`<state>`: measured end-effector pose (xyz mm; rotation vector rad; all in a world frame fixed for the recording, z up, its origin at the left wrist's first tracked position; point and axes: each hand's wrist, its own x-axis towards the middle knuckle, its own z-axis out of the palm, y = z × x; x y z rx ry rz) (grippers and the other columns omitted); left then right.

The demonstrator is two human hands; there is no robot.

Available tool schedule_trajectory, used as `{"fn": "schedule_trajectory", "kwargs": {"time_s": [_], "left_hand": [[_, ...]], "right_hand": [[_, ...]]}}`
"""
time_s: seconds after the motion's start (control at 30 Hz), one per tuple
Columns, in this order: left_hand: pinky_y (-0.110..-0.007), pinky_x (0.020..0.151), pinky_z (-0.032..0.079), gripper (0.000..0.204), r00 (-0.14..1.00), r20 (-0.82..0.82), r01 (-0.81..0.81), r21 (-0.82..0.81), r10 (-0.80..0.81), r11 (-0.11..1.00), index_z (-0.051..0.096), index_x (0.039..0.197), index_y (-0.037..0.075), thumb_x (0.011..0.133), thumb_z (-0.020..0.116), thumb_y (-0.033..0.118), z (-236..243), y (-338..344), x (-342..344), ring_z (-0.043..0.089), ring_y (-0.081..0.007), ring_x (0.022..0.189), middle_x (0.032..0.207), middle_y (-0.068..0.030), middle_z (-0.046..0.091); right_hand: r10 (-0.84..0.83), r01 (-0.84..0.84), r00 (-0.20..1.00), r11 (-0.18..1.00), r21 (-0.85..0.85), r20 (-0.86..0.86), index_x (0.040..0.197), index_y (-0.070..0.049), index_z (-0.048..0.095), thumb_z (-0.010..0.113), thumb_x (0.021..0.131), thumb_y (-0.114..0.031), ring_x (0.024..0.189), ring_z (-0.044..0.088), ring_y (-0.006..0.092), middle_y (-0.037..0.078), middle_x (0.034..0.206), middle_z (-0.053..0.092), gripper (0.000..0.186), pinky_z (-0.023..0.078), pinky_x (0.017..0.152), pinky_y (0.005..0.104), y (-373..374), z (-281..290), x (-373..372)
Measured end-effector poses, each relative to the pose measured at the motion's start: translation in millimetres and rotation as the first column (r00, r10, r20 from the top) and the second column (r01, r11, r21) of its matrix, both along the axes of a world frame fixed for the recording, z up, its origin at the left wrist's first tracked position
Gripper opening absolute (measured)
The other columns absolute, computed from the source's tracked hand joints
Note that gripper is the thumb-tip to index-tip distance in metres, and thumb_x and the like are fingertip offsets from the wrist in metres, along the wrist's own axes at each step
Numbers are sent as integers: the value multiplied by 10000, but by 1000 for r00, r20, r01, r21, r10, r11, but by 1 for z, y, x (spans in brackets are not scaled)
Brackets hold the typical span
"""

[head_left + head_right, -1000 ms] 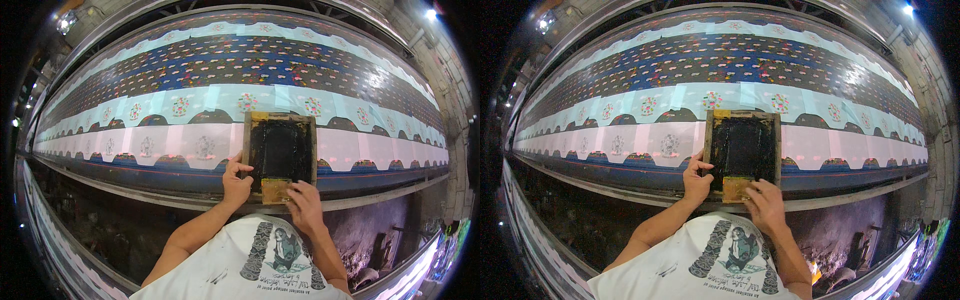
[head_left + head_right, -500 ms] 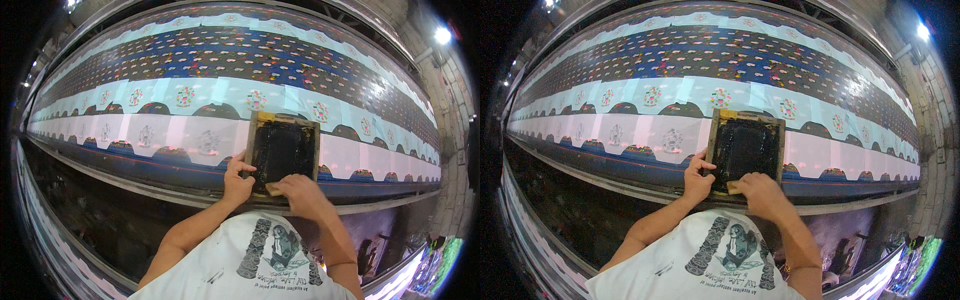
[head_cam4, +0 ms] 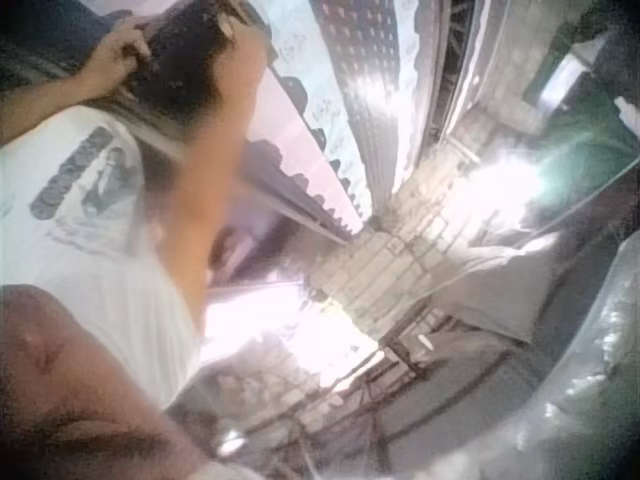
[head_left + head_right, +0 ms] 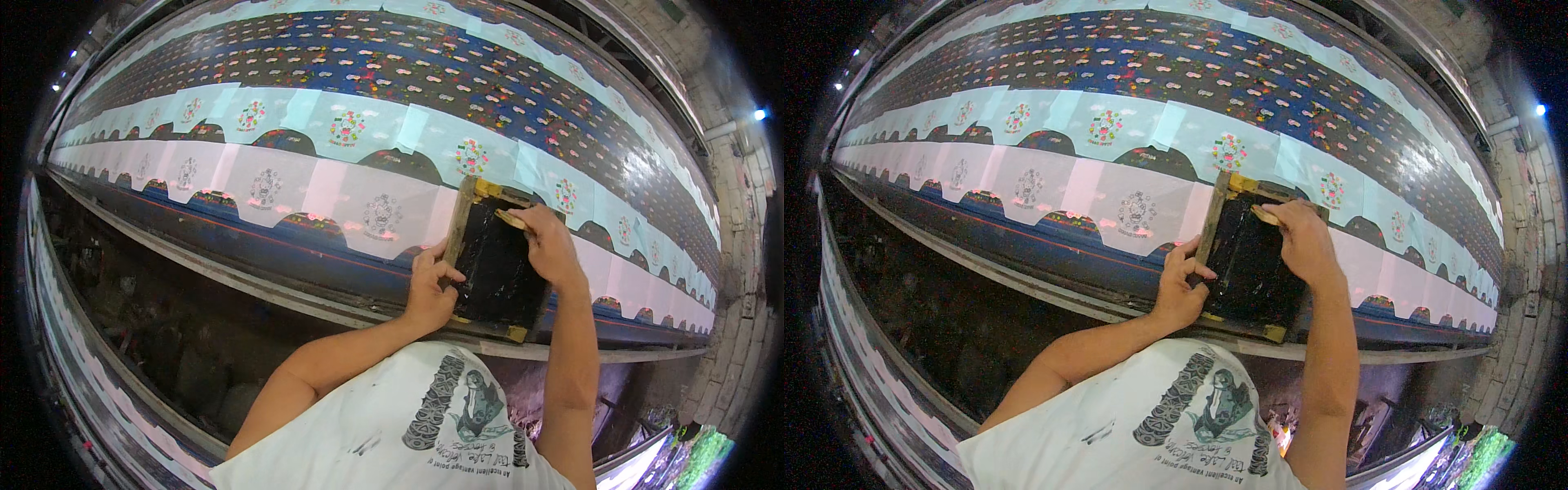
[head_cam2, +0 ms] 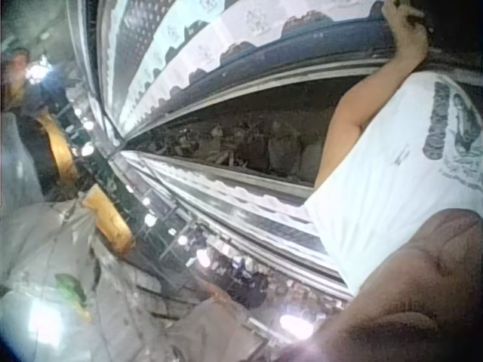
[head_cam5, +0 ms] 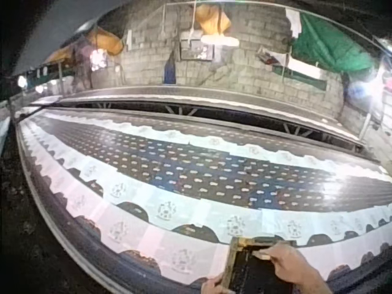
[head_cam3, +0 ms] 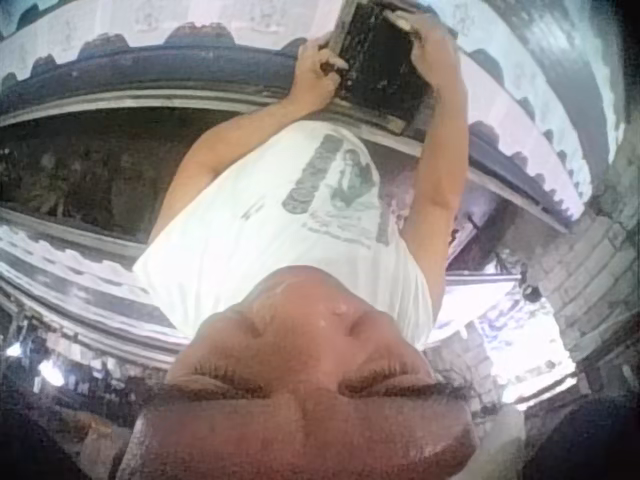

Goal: The person holds a wooden screen-printing frame and repeatedly rubs a dark viscous substance across its surface with a small wooden block. The person moves along a long table with patterned fabric laid out, then places a white sheet on the table and continues rubbing the frame.

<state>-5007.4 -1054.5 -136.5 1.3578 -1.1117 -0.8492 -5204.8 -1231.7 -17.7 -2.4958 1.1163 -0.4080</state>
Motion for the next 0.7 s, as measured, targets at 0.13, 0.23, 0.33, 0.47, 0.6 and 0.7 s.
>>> {"fn": "schedule_trajectory", "kwargs": {"time_s": [0.13, 0.23, 0.33, 0.47, 0.6, 0.7], "left_hand": [[-535, 1254, 360, 324, 998, 51, 21, -5, -21, 1000, 766, 988, 97, 757, 694, -120, 5, 2, 4, 487, -461, 1463, 1663, -244, 524], [-533, 1288, 332, 341, 999, 22, 32, 42, -33, 999, 774, 1038, 106, 780, 715, -108, 3, 4, 3, 461, -455, 1542, 1659, -264, 518], [-528, 1283, 346, 345, 999, 17, 46, 50, -46, 998, 779, 1061, 106, 781, 729, -89, 8, 2, 5, 480, -455, 1521, 1654, -269, 524], [-517, 1269, 360, 326, 997, 66, 23, 57, -26, 998, 789, 1066, 91, 796, 721, -80, 10, 2, 6, 495, -451, 1479, 1629, -249, 546], [-487, 1271, 379, 371, 992, 116, 38, 26, -41, 999, 783, 1103, 93, 780, 728, -82, 7, -1, 7, 522, -427, 1501, 1623, -263, 551], [-474, 1268, 399, 368, 984, 176, 22, 14, -24, 1000, 790, 1072, 77, 749, 704, -79, 5, -3, 6, 551, -428, 1488, 1570, -263, 593]], "right_hand": [[11, -12, 997, 1000, -12, -73, 1344, -81, 745, 641, 849, 118, 1142, 690, 417, 170, 1172, 748, 544, 536, 1006, 527, 49, 2, 5], [13, -16, 996, 1000, -24, -91, 1356, -96, 733, 667, 810, 97, 1147, 678, 407, 151, 1235, 735, 583, 520, 1011, 520, 94, 0, 3], [16, -18, 994, 1000, -20, -106, 1371, -100, 730, 694, 795, 77, 1170, 669, 404, 149, 1271, 725, 603, 514, 1009, 532, 135, -1, -3], [15, -12, 995, 1000, 28, -102, 1355, -75, 738, 701, 768, 83, 1191, 657, 415, 148, 1314, 705, 609, 517, 1035, 540, 173, 8, 1], [4, 2, 997, 997, 72, -82, 1350, -67, 742, 745, 777, 50, 1247, 640, 424, 149, 1374, 685, 585, 512, 1074, 558, 187, 0, -8], [-17, 12, 998, 994, 105, 55, 1363, -75, 742, 812, 821, -23, 1331, 628, 418, 157, 1436, 675, 549, 499, 1136, 546, 195, -3, -20]]}}
